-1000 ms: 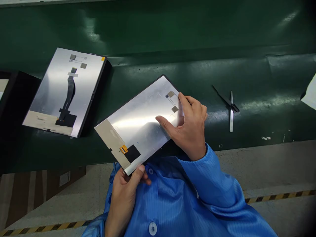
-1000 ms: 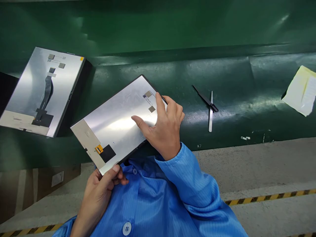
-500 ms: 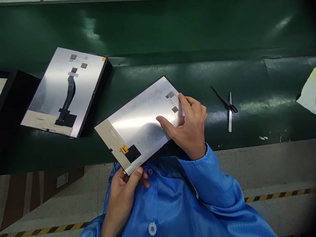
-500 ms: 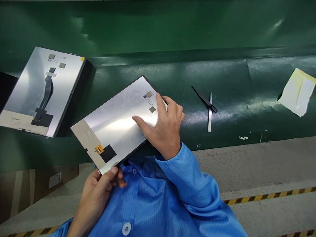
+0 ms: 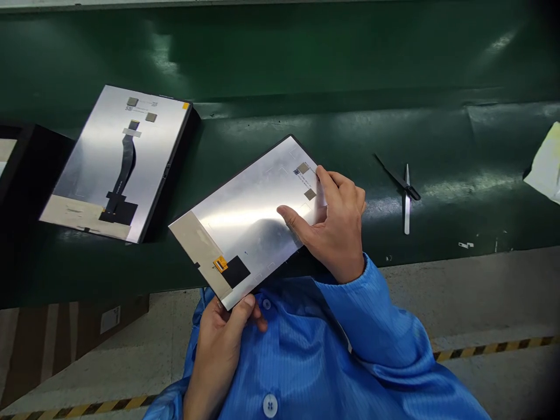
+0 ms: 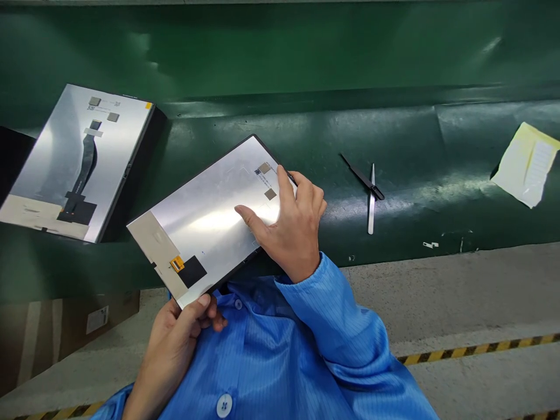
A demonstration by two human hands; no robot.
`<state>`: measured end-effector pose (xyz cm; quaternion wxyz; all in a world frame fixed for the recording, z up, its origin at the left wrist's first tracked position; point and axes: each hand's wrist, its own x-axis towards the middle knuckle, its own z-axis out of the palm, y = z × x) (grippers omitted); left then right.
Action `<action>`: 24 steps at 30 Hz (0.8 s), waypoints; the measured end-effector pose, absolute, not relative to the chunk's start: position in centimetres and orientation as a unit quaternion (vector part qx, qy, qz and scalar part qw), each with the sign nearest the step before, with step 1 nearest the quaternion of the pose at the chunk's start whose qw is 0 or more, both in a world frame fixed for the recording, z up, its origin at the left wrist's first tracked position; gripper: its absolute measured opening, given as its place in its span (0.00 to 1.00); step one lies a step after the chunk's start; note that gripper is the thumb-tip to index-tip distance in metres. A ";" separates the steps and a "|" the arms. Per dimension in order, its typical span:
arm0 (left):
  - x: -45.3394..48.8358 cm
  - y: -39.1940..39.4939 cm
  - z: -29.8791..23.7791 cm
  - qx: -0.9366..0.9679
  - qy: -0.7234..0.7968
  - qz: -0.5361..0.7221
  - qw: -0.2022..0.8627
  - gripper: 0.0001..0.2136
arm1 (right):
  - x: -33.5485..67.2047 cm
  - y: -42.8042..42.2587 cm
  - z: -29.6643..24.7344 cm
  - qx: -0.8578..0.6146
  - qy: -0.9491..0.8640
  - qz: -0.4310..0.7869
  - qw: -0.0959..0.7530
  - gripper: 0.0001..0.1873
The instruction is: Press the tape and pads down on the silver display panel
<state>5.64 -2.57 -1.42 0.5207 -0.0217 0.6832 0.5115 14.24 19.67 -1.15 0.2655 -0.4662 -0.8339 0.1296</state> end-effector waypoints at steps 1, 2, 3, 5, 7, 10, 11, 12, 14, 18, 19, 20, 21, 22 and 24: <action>5.6 -2.7 -1.5 -0.022 0.682 0.512 0.522 0.18 | 14.2 19.7 -1.1 -0.465 -0.834 0.131 0.265 0.46; 5.5 -2.8 -1.5 -0.023 0.682 0.511 0.523 0.18 | 14.2 19.7 -1.1 -0.465 -0.834 0.133 0.265 0.46; 5.5 -2.9 -1.5 -0.023 0.684 0.509 0.522 0.18 | 14.2 19.7 -1.1 -0.465 -0.834 0.135 0.265 0.46; 5.5 -2.9 -1.5 -0.023 0.689 0.505 0.519 0.17 | 14.3 19.7 -1.1 -0.465 -0.834 0.135 0.265 0.46; 5.7 -2.8 -1.5 -0.026 0.691 0.506 0.515 0.18 | 14.3 19.7 -1.1 -0.465 -0.834 0.133 0.264 0.46; 6.0 -2.6 -1.4 -0.039 0.689 0.515 0.508 0.19 | 14.3 19.7 -1.1 -0.464 -0.835 0.133 0.262 0.46; 6.1 -2.5 -1.4 -0.044 0.688 0.520 0.504 0.19 | 14.3 19.8 -1.2 -0.464 -0.836 0.134 0.262 0.46; 6.2 -2.4 -1.4 -0.047 0.686 0.526 0.501 0.19 | 14.3 19.8 -1.2 -0.463 -0.836 0.134 0.262 0.46; 6.4 -2.1 -1.4 -0.052 0.683 0.536 0.494 0.20 | 14.3 19.8 -1.3 -0.462 -0.836 0.134 0.266 0.46; 6.4 -1.8 -1.3 -0.044 0.685 0.532 0.496 0.22 | 14.3 19.8 -1.4 -0.460 -0.835 0.131 0.273 0.45; 6.3 -1.8 -1.3 -0.039 0.687 0.528 0.499 0.22 | 14.3 19.8 -1.4 -0.460 -0.834 0.130 0.274 0.45; 6.2 -1.9 -1.3 -0.033 0.688 0.523 0.502 0.22 | 14.3 19.8 -1.3 -0.461 -0.834 0.128 0.274 0.45; 6.1 -2.0 -1.4 -0.028 0.690 0.519 0.504 0.22 | 14.3 19.8 -1.3 -0.462 -0.834 0.127 0.273 0.45; 6.0 -2.1 -1.5 -0.024 0.690 0.517 0.507 0.22 | 14.2 19.8 -1.3 -0.463 -0.834 0.125 0.272 0.45; 5.9 -2.4 -1.7 -0.018 0.688 0.516 0.510 0.21 | 14.2 19.7 -1.3 -0.464 -0.834 0.125 0.271 0.46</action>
